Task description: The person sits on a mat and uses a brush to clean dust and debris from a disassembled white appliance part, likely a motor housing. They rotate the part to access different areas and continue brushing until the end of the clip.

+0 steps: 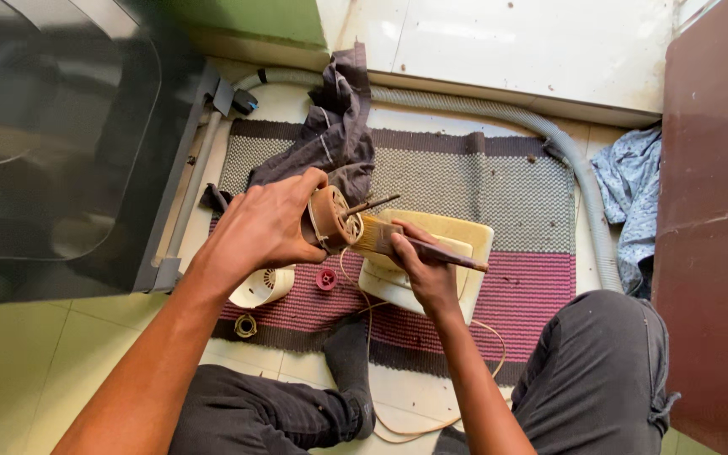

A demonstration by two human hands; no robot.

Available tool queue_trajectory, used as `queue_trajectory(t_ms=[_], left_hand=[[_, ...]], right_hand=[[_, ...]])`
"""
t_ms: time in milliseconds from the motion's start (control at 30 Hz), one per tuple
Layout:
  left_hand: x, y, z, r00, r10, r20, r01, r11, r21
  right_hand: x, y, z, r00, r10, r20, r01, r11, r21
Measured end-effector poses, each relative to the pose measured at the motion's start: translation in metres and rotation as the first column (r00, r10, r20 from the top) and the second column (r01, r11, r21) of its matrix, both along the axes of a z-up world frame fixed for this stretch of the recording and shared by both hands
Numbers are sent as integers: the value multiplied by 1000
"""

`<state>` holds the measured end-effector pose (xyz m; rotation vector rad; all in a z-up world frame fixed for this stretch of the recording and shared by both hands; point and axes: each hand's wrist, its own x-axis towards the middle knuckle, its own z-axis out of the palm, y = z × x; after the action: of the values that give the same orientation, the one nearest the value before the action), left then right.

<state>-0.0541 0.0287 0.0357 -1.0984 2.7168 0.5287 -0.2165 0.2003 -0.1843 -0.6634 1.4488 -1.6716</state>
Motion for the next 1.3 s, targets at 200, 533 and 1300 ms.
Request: queue_trajectory(t_ms=[200, 533, 1300], left_hand=[[0, -1, 3, 999, -7, -32, 6, 1000, -12], [-13, -1, 5, 1000, -13, 23, 13, 1000, -17], [-30, 10, -17, 995, 98, -25, -98, 995, -2]], right_hand=[[-9, 14, 7, 780, 3, -626, 108, 984, 140], [-8, 5, 21, 908, -17, -418, 25, 1000, 15], [-33, 28, 51, 914, -70, -400, 148, 974, 169]])
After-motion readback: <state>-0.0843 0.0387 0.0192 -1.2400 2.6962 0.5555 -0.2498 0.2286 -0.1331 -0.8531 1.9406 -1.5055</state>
